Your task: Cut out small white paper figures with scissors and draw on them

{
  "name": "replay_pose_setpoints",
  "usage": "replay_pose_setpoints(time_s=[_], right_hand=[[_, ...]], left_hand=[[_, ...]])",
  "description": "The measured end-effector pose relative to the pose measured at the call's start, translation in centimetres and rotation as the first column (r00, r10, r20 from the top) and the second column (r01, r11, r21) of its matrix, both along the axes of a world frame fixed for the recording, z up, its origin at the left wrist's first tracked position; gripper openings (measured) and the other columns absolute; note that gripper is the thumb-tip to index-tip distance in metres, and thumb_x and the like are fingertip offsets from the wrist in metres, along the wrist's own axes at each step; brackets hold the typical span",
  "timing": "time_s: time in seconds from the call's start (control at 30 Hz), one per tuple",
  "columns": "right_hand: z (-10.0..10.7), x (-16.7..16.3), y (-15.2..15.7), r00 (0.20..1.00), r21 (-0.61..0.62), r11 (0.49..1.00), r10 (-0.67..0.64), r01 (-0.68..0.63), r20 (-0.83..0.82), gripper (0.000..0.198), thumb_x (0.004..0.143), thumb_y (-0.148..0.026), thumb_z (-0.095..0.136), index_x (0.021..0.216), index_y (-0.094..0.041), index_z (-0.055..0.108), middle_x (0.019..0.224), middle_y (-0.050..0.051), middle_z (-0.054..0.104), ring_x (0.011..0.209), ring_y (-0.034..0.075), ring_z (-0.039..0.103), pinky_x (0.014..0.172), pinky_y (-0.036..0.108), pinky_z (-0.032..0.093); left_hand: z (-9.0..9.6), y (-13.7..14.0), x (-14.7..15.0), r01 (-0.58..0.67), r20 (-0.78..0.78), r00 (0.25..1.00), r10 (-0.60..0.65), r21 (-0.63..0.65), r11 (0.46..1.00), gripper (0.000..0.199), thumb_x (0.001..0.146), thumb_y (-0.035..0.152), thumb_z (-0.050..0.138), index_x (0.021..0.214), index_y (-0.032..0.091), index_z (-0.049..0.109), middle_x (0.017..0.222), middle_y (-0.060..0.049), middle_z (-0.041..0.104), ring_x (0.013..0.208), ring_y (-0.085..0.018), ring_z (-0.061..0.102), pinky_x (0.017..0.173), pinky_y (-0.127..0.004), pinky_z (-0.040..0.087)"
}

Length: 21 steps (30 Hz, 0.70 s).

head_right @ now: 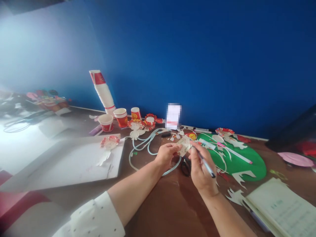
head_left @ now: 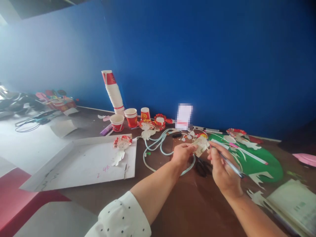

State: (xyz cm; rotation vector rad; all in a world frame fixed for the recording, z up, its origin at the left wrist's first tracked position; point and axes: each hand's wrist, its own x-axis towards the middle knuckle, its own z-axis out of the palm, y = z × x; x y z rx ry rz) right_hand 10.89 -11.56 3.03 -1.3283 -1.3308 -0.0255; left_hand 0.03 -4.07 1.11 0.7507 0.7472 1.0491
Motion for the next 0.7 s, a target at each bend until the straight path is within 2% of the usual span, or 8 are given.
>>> replay_pose_setpoints(time_s=[0.07,0.2,0.4,0.7], right_hand=[[-0.18,-0.25,-0.1,0.992,-0.008,0.998,0.059,-0.058,0.116,0.026,0.092,-0.033,0.052,0.108,-0.02,0.067,0.096,0.008,0.068,0.076,0.018,0.065,0.071,0.034,0.054],[-0.44,-0.33,0.09,0.974,0.01,0.994,0.103,-0.107,0.2,0.021,0.091,-0.026,0.054,0.105,-0.02,0.067,0.098,0.007,0.069,0.086,0.021,0.067,0.081,0.036,0.053],[-0.28,-0.32,0.04,0.966,0.03,0.996,0.074,-0.084,0.249,0.02,0.09,-0.024,0.054,0.104,-0.019,0.068,0.094,0.008,0.071,0.083,0.021,0.068,0.08,0.035,0.054],[-0.15,-0.47,0.01,0.965,0.018,0.998,0.049,-0.056,0.257,0.022,0.091,-0.028,0.052,0.103,-0.02,0.068,0.095,0.009,0.071,0.082,0.022,0.068,0.079,0.037,0.055]], left_hand=[[0.13,-0.17,-0.04,0.011,-0.006,1.0,-0.011,-0.006,1.0,0.032,0.051,0.033,0.081,0.059,0.012,0.059,0.05,0.002,0.048,0.046,-0.005,0.038,0.049,-0.023,0.026],[0.23,-0.2,-0.03,0.015,-0.049,0.999,-0.016,-0.016,1.0,0.025,0.052,0.027,0.079,0.063,0.011,0.063,0.05,0.002,0.05,0.046,-0.006,0.039,0.048,-0.023,0.027],[0.56,-0.17,-0.11,0.018,-0.072,0.997,-0.018,-0.012,1.0,0.019,0.053,0.023,0.077,0.062,0.011,0.064,0.051,0.001,0.052,0.047,-0.007,0.041,0.05,-0.023,0.03],[0.79,-0.21,-0.16,0.001,-0.089,0.996,-0.002,-0.008,1.0,0.019,0.052,0.023,0.078,0.058,0.012,0.064,0.052,-0.001,0.053,0.051,-0.008,0.042,0.052,-0.024,0.034]])
